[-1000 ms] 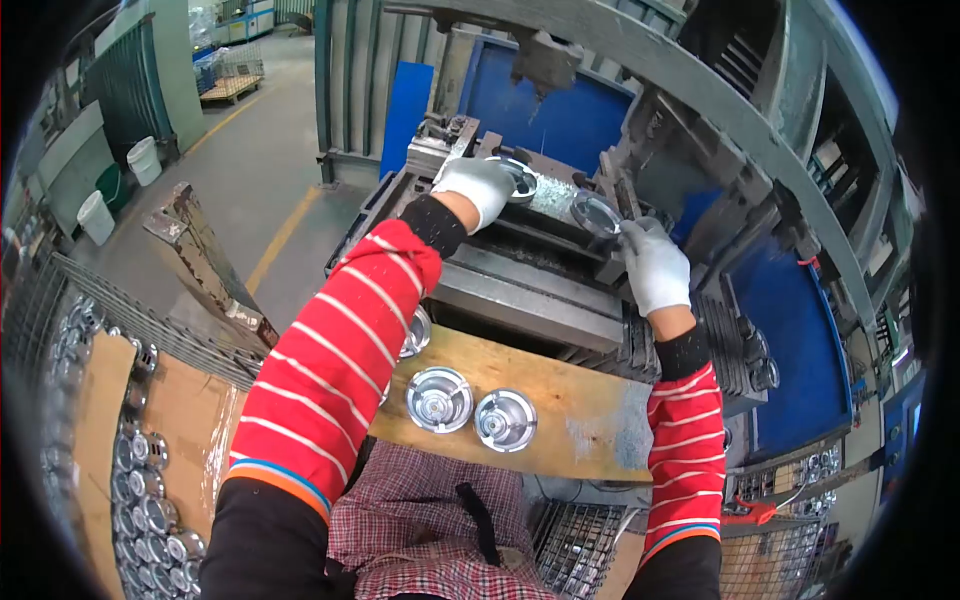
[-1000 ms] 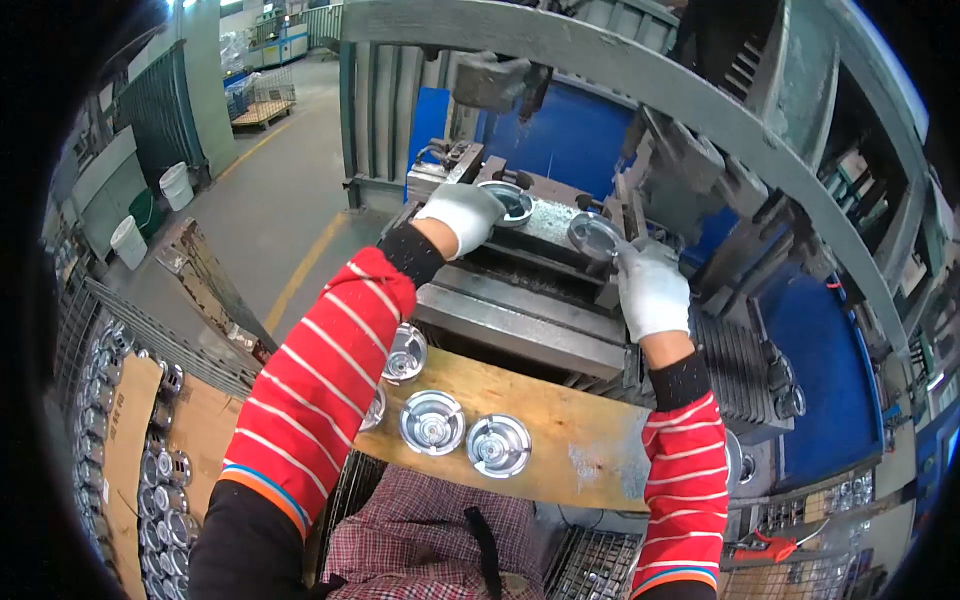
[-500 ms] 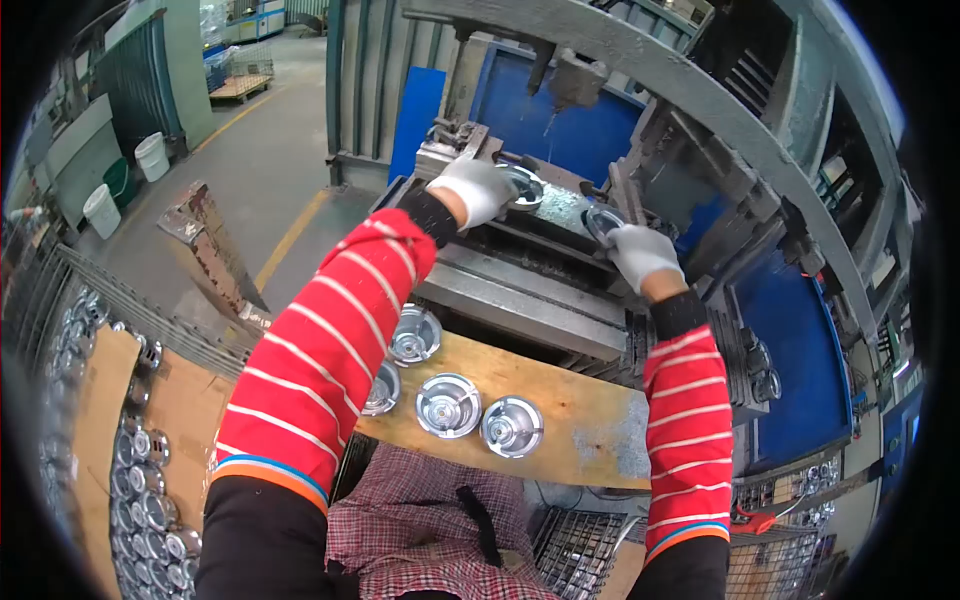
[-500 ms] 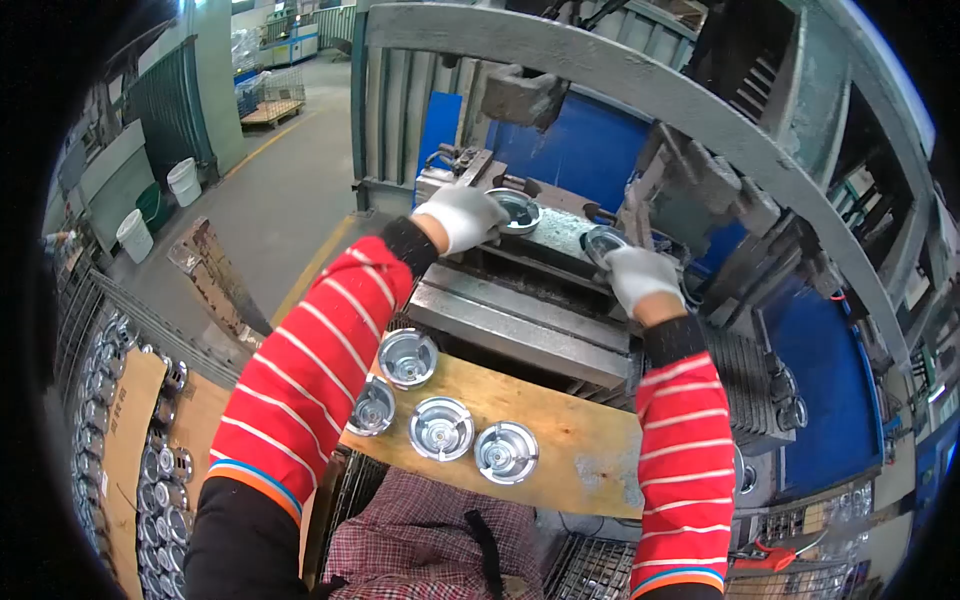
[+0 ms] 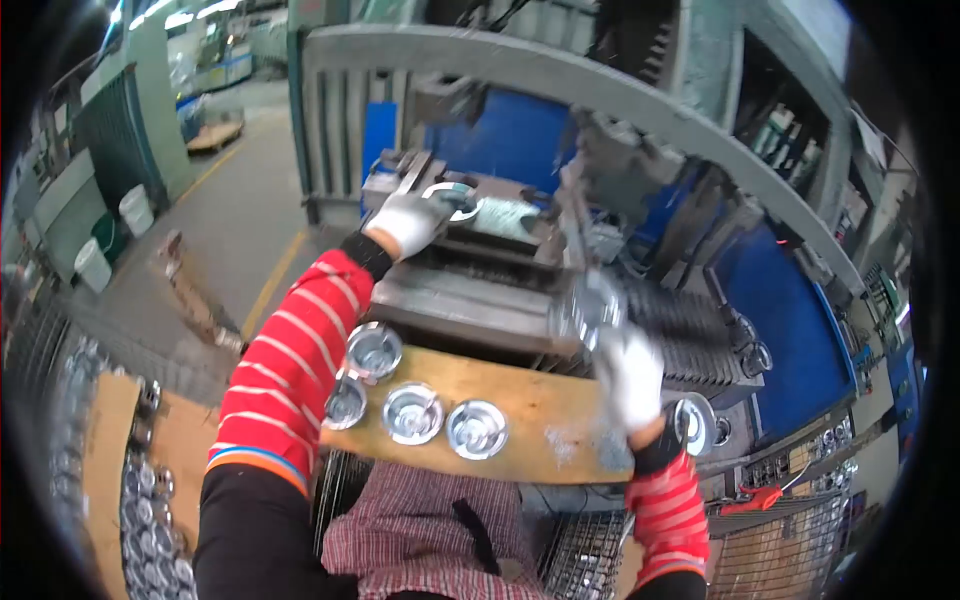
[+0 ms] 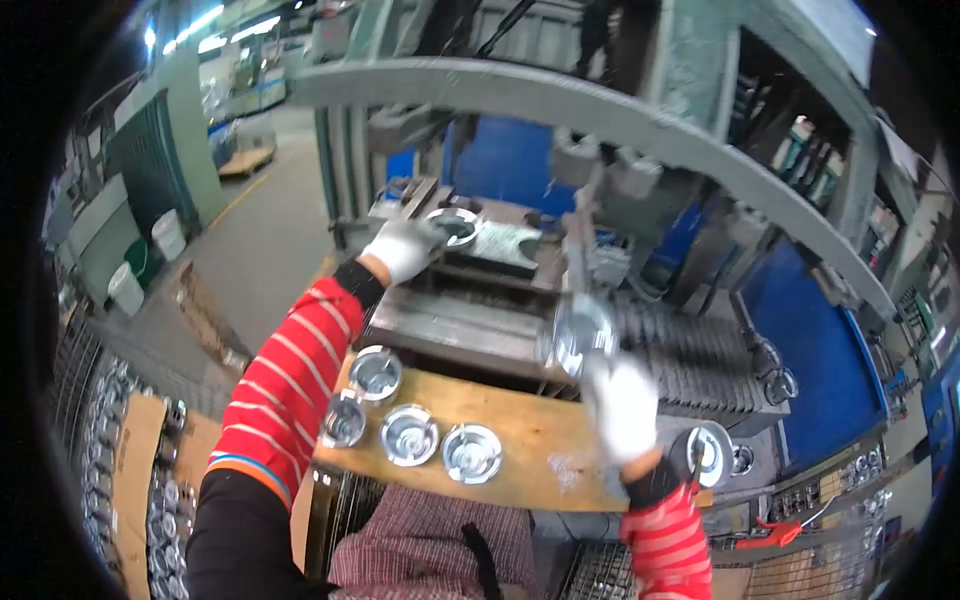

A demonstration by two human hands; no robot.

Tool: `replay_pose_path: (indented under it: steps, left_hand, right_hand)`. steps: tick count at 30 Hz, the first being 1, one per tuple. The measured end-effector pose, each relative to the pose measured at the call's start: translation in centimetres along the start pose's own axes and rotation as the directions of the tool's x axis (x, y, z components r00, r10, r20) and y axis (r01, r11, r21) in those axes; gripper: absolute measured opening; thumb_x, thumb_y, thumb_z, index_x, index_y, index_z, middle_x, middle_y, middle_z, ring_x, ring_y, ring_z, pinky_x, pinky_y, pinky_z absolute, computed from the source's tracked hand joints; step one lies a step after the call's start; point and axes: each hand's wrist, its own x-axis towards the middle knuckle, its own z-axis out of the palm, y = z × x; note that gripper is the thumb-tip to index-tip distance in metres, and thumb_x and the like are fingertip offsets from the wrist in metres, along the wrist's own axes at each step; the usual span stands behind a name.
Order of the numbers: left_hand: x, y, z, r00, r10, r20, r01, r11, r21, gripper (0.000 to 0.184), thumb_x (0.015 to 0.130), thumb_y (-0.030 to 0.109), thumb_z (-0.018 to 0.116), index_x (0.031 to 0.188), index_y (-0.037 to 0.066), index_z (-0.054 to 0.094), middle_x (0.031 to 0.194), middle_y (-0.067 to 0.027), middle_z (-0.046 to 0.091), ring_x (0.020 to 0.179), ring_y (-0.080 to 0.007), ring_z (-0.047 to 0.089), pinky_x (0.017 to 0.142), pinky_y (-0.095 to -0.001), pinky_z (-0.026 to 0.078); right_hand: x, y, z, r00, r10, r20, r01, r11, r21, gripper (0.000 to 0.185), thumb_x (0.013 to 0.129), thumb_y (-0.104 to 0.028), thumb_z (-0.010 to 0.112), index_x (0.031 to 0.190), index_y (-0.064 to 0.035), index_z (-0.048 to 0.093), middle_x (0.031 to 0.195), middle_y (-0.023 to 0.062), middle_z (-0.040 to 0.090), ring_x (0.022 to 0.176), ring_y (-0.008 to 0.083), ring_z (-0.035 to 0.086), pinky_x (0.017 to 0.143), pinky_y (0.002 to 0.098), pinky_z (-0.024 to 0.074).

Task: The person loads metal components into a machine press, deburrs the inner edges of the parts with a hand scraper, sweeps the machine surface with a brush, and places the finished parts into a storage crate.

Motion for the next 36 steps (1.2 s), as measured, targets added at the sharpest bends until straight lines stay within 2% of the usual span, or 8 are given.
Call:
replay_pose_path:
  steps: [4,16,20,24,30,32,33,36]
  left_hand:
    - [2.7,-1.7,-4.1,0.888,-0.084,0.452,0.133,0.988,-0.079,0.024,0.089,0.032,0.070,0.103,0.014,0.076,0.100,-0.0150,0.075,0.094,-0.0334,0.073,0.087,-0.0492,0.057]
    - [-3.5,4.5,-8.7,0.981,-0.073,-0.181,0.061,0.996,-0.070,0.011,0.089,0.021,0.068,0.095,0.012,0.068,0.083,-0.0119,0.068,0.078,-0.0338,0.070,0.071,-0.0468,0.056]
    - [-8.1,17.3,-12.8,0.969,-0.190,-0.161,0.058,0.801,-0.596,0.019,0.096,0.018,0.067,0.108,0.004,0.069,0.089,-0.0145,0.070,0.083,-0.0279,0.071,0.075,-0.0391,0.055]
    - [-12.1,32.6,-7.6,0.779,-0.164,0.605,0.526,-0.353,-0.773,0.038,0.103,0.033,0.063,0.120,-0.001,0.064,0.107,-0.0112,0.069,0.082,-0.0174,0.068,0.075,-0.0334,0.058]
    - [-12.9,38.7,-5.5,0.572,-0.178,0.801,0.535,-0.659,-0.529,0.026,0.104,0.024,0.058,0.116,0.003,0.068,0.105,-0.0125,0.072,0.098,-0.0254,0.069,0.083,-0.0368,0.056]
    - [-12.1,38.5,-4.5,0.695,-0.362,0.621,0.589,-0.209,-0.781,0.024,0.104,0.021,0.056,0.115,0.005,0.069,0.105,-0.0129,0.073,0.104,-0.0280,0.070,0.086,-0.0380,0.055]
    - [-11.9,38.6,-3.9,0.915,-0.396,0.081,0.265,0.435,-0.861,0.017,0.098,0.018,0.059,0.105,0.008,0.071,0.099,-0.0168,0.073,0.092,-0.0302,0.072,0.079,-0.0403,0.055]
    - [-10.9,39.5,-0.2,0.997,-0.073,-0.002,0.059,0.822,-0.567,0.014,0.091,0.021,0.064,0.094,0.008,0.070,0.080,-0.0145,0.070,0.072,-0.0300,0.071,0.064,-0.0448,0.055]
  right_hand:
    - [-9.6,-1.8,-0.8,0.982,0.158,0.099,-0.179,0.950,0.255,0.029,0.082,-0.007,0.074,0.110,-0.0111,0.067,0.109,0.0118,0.070,0.095,0.0348,0.068,0.081,0.0451,0.0555]
    - [-18.4,-1.6,0.4,0.876,0.444,0.186,-0.482,0.798,0.363,0.022,0.094,-0.025,0.067,0.111,-0.0101,0.069,0.107,0.0141,0.069,0.098,0.0364,0.068,0.083,0.0436,0.0559]
    - [-20.0,1.0,1.4,0.441,0.747,0.497,-0.478,-0.273,0.835,0.030,0.100,-0.029,0.065,0.117,-0.0034,0.070,0.099,0.0083,0.073,0.079,0.0166,0.068,0.066,0.0306,0.0529]
    - [-21.1,5.7,11.3,0.412,0.370,0.832,0.005,-0.914,0.405,0.023,0.101,-0.033,0.067,0.110,-0.0122,0.063,0.102,0.0051,0.072,0.080,0.0192,0.068,0.067,0.0337,0.0541]
    - [-19.4,4.9,2.7,0.175,0.820,0.545,-0.388,-0.451,0.804,0.022,0.102,-0.029,0.063,0.114,-0.0112,0.066,0.092,0.0005,0.069,0.081,0.0150,0.066,0.067,0.0322,0.0522]
    - [-20.3,7.1,2.7,0.503,0.829,0.243,-0.686,0.212,0.696,0.020,0.101,-0.025,0.062,0.110,-0.0084,0.068,0.095,0.0079,0.071,0.083,0.0206,0.067,0.072,0.0376,0.0532]
    - [-19.6,6.7,3.1,0.755,0.648,-0.099,-0.611,0.751,0.251,0.025,0.099,-0.026,0.064,0.112,-0.0055,0.070,0.092,0.0144,0.069,0.087,0.0272,0.070,0.073,0.0423,0.0553]
    - [-20.6,5.4,4.3,0.863,0.463,0.202,-0.425,0.882,-0.204,0.014,0.092,-0.021,0.065,0.100,-0.0115,0.071,0.096,0.0173,0.069,0.089,0.0368,0.068,0.080,0.0500,0.0550]
